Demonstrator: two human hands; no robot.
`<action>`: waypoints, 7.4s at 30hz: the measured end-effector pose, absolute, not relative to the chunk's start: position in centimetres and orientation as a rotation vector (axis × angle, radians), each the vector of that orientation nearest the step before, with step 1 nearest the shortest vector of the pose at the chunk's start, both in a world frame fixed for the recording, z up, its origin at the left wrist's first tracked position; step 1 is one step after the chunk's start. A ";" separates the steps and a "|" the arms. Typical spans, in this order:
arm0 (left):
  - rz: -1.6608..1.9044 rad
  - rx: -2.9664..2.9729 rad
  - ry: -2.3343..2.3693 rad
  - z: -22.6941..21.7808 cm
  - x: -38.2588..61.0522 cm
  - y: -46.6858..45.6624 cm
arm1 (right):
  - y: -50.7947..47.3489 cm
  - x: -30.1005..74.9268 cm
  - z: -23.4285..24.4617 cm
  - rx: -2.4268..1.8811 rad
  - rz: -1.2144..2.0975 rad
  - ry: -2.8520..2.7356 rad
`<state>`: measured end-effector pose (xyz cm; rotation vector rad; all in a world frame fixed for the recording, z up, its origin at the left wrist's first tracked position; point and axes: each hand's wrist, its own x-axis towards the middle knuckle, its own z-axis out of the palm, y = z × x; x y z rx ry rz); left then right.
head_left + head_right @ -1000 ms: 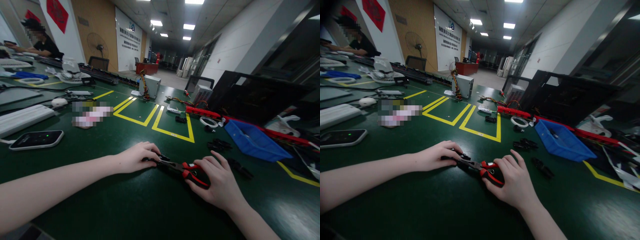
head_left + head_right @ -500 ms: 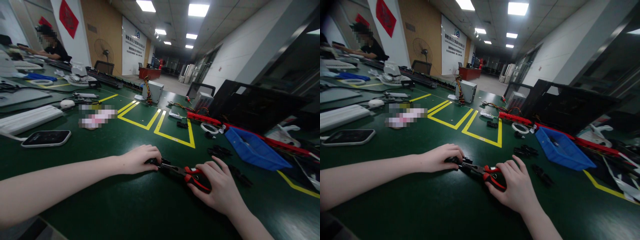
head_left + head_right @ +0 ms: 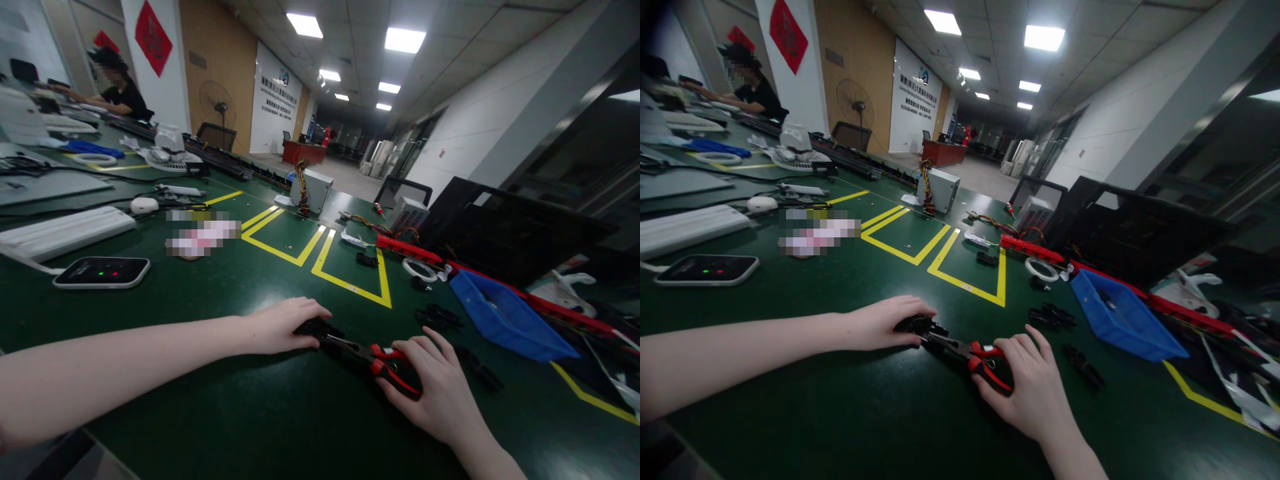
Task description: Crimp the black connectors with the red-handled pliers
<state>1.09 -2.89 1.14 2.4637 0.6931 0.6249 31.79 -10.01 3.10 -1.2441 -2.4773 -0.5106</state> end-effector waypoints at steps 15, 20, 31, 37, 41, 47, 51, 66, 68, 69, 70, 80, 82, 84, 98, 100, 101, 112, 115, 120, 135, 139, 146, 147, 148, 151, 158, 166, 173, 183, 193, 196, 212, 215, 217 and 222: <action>0.492 2.683 0.758 1.6 1.0 -2.9 | -10.2 31.5 2.8 -1.254 -0.565 -2.484; 0.429 2.758 0.730 1.7 0.7 -2.5 | -10.2 31.5 2.6 -1.266 -0.523 -2.456; 0.543 2.831 0.650 2.3 0.3 -2.7 | -10.2 31.6 2.7 -1.239 -0.557 -2.488; 0.467 2.846 0.517 2.0 0.3 -2.5 | -10.1 31.9 2.8 -1.198 -0.618 -2.507; 0.462 2.854 0.511 2.1 0.4 -2.5 | -10.1 31.9 2.8 -1.163 -0.705 -2.490; 0.474 2.817 0.536 2.2 0.4 -2.6 | -10.1 31.8 2.8 -1.161 -0.673 -2.497; 0.512 2.746 0.526 2.1 0.4 -2.5 | -10.0 31.5 2.7 -1.244 -0.518 -2.488; 0.528 2.564 0.492 2.0 0.0 -2.1 | -9.9 32.0 2.4 -1.186 -0.682 -2.420; 0.521 2.561 0.499 2.0 0.0 -2.1 | -9.9 31.9 2.5 -1.192 -0.687 -2.423; 0.517 2.561 0.503 2.0 0.0 -2.1 | -9.9 31.9 2.5 -1.190 -0.693 -2.424; 0.516 2.563 0.506 2.0 0.0 -2.1 | -9.9 31.8 2.6 -1.184 -0.698 -2.428; 0.506 2.608 0.510 2.0 0.0 -2.0 | -9.8 31.5 3.0 -1.130 -0.701 -2.453; 0.510 2.608 0.510 2.0 0.0 -2.0 | -9.8 31.6 3.0 -1.125 -0.692 -2.464; 0.510 2.607 0.506 2.1 0.0 -2.1 | -9.7 31.8 3.0 -1.127 -0.676 -2.470; 0.543 2.587 0.498 1.7 0.2 -1.9 | -9.9 31.4 2.8 -1.147 -0.727 -2.479; 0.552 2.577 0.502 1.7 0.2 -1.9 | -9.8 31.5 3.0 -1.131 -0.736 -2.483; 0.556 2.569 0.503 1.6 0.2 -1.9 | -9.8 31.5 3.1 -1.122 -0.741 -2.485; 0.535 2.534 0.514 1.8 0.2 -1.8 | -9.8 31.4 3.0 -1.114 -0.755 -2.498; 0.534 2.531 0.536 1.8 0.2 -1.9 | -10.0 31.1 2.7 -1.146 -0.734 -2.497; 0.529 2.537 0.520 1.7 0.2 -1.8 | -9.9 31.4 2.9 -1.133 -0.703 -2.506; 0.520 2.550 0.500 2.0 0.2 -1.9 | -10.2 31.5 2.5 -1.323 -0.533 -2.468; 0.496 2.558 0.506 2.3 0.3 -2.1 | -10.1 32.2 2.4 -1.359 -0.465 -2.466; 0.475 2.552 0.517 2.3 0.4 -2.4 | -10.0 33.0 1.8 -1.334 -0.447 -2.458; 0.477 2.548 0.515 2.3 0.4 -2.3 | -10.1 33.0 1.8 -1.338 -0.446 -2.459; 0.478 2.544 0.514 2.2 0.4 -2.3 | -10.1 33.0 1.7 -1.348 -0.445 -2.453; 0.489 2.537 0.505 2.0 0.4 -2.2 | -10.1 33.0 1.7 -1.345 -0.453 -2.448; 0.480 2.533 0.515 2.0 0.4 -2.2 | -9.9 33.2 2.1 -1.171 -0.676 -2.431; 0.439 2.571 0.508 2.4 0.2 -2.5 | -9.8 33.4 2.2 -1.180 -0.744 -2.357; 0.433 2.575 0.514 2.6 0.2 -2.5 | -9.7 33.1 2.4 -1.152 -0.753 -2.383; 0.514 2.525 0.509 1.9 0.5 -2.0 | -10.1 33.0 2.1 -1.167 -0.719 -2.409; 0.542 2.525 0.527 1.5 0.8 -1.8 | -10.3 32.1 1.5 -1.251 -0.566 -2.411; 0.548 2.526 0.527 1.3 0.8 -1.7 | -10.2 31.9 1.8 -1.239 -0.572 -2.427; 0.543 2.548 0.518 1.4 0.7 -1.8 | -10.4 31.4 2.3 -1.226 -0.582 -2.421; 0.557 2.530 0.531 1.4 0.7 -1.8 | -10.5 31.2 2.3 -1.222 -0.588 -2.427; 0.558 2.517 0.539 1.4 0.8 -1.8 | -10.6 31.2 2.2 -1.237 -0.576 -2.417; 0.549 2.502 0.543 1.6 0.7 -1.9 | -10.6 31.3 2.0 -1.240 -0.551 -2.411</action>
